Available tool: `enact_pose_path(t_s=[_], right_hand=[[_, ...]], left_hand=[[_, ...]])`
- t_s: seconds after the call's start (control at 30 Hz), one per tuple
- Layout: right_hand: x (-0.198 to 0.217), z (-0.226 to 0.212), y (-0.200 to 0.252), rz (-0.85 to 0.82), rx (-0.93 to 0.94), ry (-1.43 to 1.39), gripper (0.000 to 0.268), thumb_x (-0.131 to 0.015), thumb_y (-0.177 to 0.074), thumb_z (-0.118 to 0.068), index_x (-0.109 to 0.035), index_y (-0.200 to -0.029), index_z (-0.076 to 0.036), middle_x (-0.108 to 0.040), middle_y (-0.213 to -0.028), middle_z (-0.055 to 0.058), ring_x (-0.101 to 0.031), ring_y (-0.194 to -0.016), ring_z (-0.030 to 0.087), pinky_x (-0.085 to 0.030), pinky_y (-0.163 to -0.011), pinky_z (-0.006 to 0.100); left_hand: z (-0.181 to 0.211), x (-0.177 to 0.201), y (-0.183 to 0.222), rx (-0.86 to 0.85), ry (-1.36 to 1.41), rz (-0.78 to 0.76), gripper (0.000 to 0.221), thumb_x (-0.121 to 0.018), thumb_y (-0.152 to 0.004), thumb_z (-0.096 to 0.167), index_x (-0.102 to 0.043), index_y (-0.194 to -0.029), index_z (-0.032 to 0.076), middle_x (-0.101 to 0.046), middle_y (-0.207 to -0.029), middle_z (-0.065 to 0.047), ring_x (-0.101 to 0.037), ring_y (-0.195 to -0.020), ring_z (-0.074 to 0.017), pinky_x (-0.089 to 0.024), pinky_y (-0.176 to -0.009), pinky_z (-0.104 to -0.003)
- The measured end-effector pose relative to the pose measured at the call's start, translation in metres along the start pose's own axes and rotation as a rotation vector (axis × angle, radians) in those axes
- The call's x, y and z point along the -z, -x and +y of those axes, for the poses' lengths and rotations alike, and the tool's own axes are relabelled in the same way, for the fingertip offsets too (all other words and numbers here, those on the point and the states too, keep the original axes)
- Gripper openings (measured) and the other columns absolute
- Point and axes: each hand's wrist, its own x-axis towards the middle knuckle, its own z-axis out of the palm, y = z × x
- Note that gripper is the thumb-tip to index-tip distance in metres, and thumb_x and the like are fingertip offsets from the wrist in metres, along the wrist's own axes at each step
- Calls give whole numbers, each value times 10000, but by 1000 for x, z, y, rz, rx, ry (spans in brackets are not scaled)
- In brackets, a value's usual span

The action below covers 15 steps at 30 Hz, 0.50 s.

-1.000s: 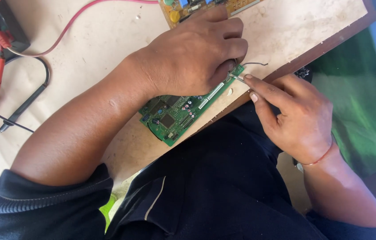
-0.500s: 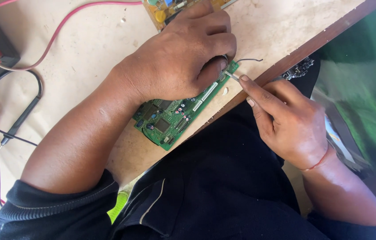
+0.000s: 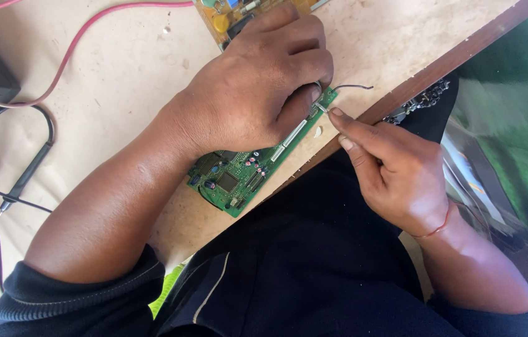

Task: Inspect and repair electronic components on a circuit board using manual tools.

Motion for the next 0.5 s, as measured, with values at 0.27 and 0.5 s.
enact_pose_path(t_s=[0.27,0.5], right_hand=[[0,-1,0,-52,-185,-228,310,-659,-982,36,-733,-1281,0,-677,-797,75,-519,-545,149,-417,-520,264],[4,-7,6,53,83,234,416,-772,-930,74,-816,-1320,-65,-592,-856,66,-481,-556,180,-389,-499,329]], left_hand=[[0,0,-1,4,9,-5,156,-768,-900,-10,-636,-974,30,-542,-1036,-113,-497,-957,-291,-467,-857,-427],[0,0,-1,8,34,6,146,-759,-899,-34,-643,-963,29,-552,-1019,-109,-495,-926,-281,-465,-842,-412]])
